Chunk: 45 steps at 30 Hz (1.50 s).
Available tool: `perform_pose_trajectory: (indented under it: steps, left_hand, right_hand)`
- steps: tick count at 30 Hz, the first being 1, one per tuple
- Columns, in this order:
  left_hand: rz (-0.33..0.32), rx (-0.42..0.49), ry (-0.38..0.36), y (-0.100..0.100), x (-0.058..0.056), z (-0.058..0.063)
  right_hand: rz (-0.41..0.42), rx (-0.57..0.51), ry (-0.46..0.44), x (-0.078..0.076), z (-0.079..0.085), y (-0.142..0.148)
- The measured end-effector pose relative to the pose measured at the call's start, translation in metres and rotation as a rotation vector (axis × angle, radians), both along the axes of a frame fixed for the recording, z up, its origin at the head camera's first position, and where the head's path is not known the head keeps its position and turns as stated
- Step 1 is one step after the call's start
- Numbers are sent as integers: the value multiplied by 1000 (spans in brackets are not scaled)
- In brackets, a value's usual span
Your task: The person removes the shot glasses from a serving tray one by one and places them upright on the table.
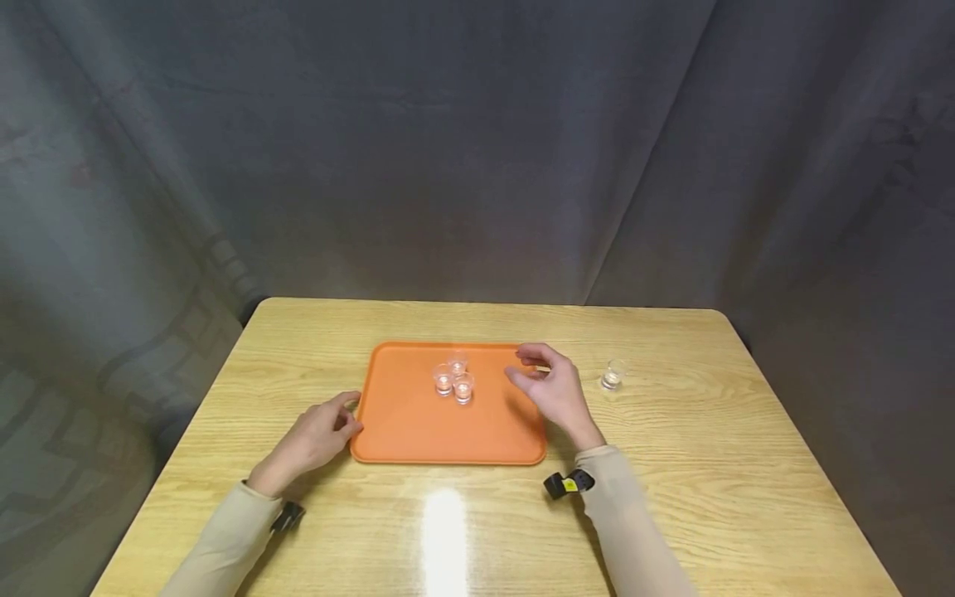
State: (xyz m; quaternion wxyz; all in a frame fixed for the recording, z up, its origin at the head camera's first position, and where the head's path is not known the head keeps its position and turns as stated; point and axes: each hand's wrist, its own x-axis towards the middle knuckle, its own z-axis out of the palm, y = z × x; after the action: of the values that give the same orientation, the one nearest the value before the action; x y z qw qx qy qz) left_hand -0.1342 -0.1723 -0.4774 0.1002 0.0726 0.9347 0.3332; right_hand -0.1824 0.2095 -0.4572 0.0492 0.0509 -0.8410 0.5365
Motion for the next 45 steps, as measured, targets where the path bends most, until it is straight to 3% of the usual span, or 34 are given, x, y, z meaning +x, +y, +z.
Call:
perform_pose_trajectory:
  steps: [9,23,45]
  left_hand:
    - [-1,3,-4,0,0,0]
    - [-16,17,3,-1,-1,1]
    - [-3,21,-4,0,0,0]
  right_hand:
    - [70,-14,-58,2,-14,-27]
    - [129,-31,-48,5,-20,-53]
    - [89,14,-85,5,-32,-66]
